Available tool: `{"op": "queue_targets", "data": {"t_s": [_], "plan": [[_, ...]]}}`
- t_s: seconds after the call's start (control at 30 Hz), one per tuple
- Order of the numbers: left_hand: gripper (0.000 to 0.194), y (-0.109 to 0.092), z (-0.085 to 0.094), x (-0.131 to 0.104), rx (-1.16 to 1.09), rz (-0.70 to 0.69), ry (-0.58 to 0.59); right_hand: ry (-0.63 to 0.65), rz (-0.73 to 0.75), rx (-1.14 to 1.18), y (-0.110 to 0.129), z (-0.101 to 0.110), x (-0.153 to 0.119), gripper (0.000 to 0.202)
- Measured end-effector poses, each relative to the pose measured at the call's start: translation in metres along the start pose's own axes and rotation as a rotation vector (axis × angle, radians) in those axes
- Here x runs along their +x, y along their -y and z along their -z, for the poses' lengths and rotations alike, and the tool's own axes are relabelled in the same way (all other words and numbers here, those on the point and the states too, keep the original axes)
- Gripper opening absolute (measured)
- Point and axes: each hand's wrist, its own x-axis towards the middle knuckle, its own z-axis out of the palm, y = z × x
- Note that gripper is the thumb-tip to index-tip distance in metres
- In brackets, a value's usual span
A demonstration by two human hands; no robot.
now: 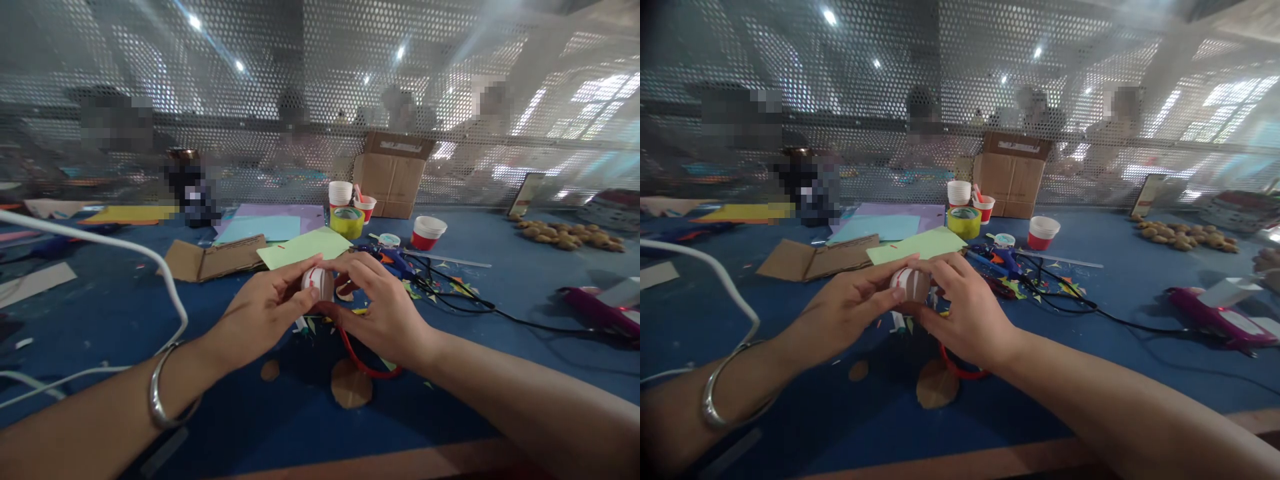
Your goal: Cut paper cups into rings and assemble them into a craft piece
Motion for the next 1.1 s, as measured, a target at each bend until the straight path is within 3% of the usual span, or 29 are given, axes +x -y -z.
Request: {"op": "queue_targets", "data": {"t_s": [0.2,0.47,0.57,0.67,0.8,1.1], "plan": [[0.064,0.0,-0.003,-0.003,0.123,-0.01,-0.031,-0.024,0.001,-0.025,-0.003,-0.002,-0.001,0.043],[0.073,0.001,-0.008,-0.009,0.11,0.047,-0.066,-0.032,0.046,-0.058,-0.003,-0.002,0.0,0.039],[0.074,0.001,-0.008,-0.006,-0.026,0.059,-0.01,-0.038,0.049,-0.081,-0.004,0.0,0.001,0.038],[0.071,0.004,-0.005,-0.001,-0.259,0.098,0.061,-0.078,-0.008,-0.079,-0.007,0.004,0.003,0.037],[0.06,0.01,0.0,0.004,-0.41,0.143,0.112,-0.071,-0.08,-0.03,-0.009,0.008,0.005,0.03],[0.045,0.0,-0.003,0.007,-0.3,0.07,0.119,-0.053,-0.087,0.005,0.0,0.009,0.005,0.019]]}}
